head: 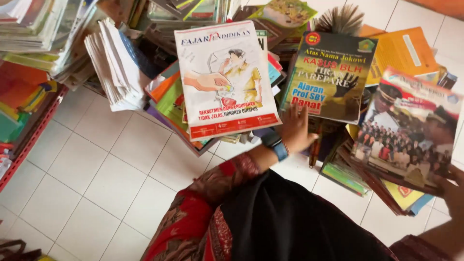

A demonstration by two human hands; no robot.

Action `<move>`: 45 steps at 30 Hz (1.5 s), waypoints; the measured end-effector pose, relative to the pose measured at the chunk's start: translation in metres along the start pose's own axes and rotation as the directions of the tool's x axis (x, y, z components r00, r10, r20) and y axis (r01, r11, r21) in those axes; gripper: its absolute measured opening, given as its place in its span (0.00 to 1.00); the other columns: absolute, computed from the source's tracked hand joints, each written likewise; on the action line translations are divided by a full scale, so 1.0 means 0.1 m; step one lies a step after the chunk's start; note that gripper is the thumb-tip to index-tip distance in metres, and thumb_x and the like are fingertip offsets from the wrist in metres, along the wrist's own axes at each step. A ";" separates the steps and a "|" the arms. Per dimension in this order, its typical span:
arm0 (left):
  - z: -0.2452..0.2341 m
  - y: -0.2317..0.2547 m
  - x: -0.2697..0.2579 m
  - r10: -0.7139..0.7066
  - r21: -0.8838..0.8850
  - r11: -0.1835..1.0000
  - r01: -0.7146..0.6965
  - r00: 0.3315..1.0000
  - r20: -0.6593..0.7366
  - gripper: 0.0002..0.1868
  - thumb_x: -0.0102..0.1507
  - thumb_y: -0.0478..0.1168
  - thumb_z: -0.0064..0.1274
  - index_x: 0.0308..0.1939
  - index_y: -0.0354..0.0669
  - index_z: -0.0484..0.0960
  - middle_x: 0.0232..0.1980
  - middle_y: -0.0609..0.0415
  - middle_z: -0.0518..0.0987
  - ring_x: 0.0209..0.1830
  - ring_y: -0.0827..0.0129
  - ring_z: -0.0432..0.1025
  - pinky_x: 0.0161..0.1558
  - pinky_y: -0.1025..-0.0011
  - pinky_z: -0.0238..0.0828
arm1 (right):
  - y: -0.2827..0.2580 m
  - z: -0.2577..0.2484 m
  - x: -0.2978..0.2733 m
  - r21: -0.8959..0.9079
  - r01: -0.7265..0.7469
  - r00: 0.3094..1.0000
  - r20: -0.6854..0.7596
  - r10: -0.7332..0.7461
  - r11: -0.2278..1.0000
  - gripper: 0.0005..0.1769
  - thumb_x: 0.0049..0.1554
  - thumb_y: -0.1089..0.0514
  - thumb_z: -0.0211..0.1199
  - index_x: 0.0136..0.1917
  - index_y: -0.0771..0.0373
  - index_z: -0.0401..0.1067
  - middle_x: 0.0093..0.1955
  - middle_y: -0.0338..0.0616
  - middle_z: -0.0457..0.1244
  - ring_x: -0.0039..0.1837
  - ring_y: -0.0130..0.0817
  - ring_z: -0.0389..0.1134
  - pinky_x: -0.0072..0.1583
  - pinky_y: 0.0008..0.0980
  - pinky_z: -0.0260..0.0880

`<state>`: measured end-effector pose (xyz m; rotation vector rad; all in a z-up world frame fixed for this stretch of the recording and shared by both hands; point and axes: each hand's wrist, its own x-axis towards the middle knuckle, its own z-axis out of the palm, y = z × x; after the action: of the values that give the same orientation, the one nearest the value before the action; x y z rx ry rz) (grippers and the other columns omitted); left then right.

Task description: Sort and dust a pile of books and folders on the floor

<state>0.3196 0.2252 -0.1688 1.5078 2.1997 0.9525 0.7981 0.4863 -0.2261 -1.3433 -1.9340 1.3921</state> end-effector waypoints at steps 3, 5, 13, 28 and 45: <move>0.66 -0.60 0.45 -0.025 0.393 0.920 0.017 1.000 0.016 0.65 0.50 0.46 0.69 0.82 0.50 0.40 0.82 0.27 0.33 0.81 0.32 0.26 0.70 0.24 0.29 | -0.66 0.32 -0.30 -0.356 -0.065 0.961 -0.274 -0.038 0.932 0.37 0.65 0.75 0.63 0.83 0.81 0.53 0.67 0.77 0.56 0.54 0.68 0.64 0.47 0.50 0.69; 0.67 -0.84 0.73 0.161 0.501 0.865 -0.034 0.964 -0.213 0.32 0.62 0.39 0.51 0.71 0.63 0.68 0.81 0.47 0.53 0.79 0.28 0.46 0.63 0.32 0.61 | -1.14 0.59 -0.47 -0.937 0.068 0.689 -0.205 -0.695 0.344 0.31 0.66 0.58 0.87 0.70 0.75 0.72 0.57 0.58 0.69 0.51 0.48 0.72 0.51 0.39 0.74; 1.15 -1.23 1.03 0.313 0.541 0.839 -0.055 0.863 -0.397 0.29 0.58 0.44 0.61 0.63 0.69 0.74 0.64 0.46 0.75 0.60 0.30 0.70 0.45 0.32 0.74 | -1.80 3.02 -0.29 -0.769 0.201 0.963 0.269 0.022 0.607 0.50 0.58 0.30 0.56 0.72 0.78 0.55 0.50 0.69 0.68 0.51 0.65 0.73 0.48 0.61 0.74; 1.16 -1.21 0.93 0.196 0.397 0.918 -0.001 0.871 -0.451 0.37 0.63 0.36 0.50 0.73 0.78 0.59 0.73 0.51 0.71 0.63 0.39 0.70 0.69 0.46 0.64 | -3.04 2.43 -0.84 0.691 0.200 0.961 0.001 -0.278 0.694 0.12 0.73 0.60 0.47 0.69 0.60 0.57 0.46 0.30 0.56 0.35 0.15 0.60 0.36 0.11 0.66; -2.22 -0.15 -1.64 -0.047 0.325 0.802 0.501 0.596 -0.802 0.21 0.67 0.55 0.51 0.45 0.40 0.70 0.40 0.48 0.71 0.39 0.54 0.67 0.42 0.58 0.65 | -3.64 2.74 -0.47 -0.453 0.698 0.705 0.570 -0.422 0.555 0.28 0.58 0.57 0.61 0.72 0.47 0.70 0.54 0.41 0.72 0.33 0.39 0.69 0.38 0.36 0.69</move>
<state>0.2441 -0.0049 -0.0349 0.8752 3.4473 1.0487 0.4423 0.2948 -0.0106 -0.4765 -2.9626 0.6884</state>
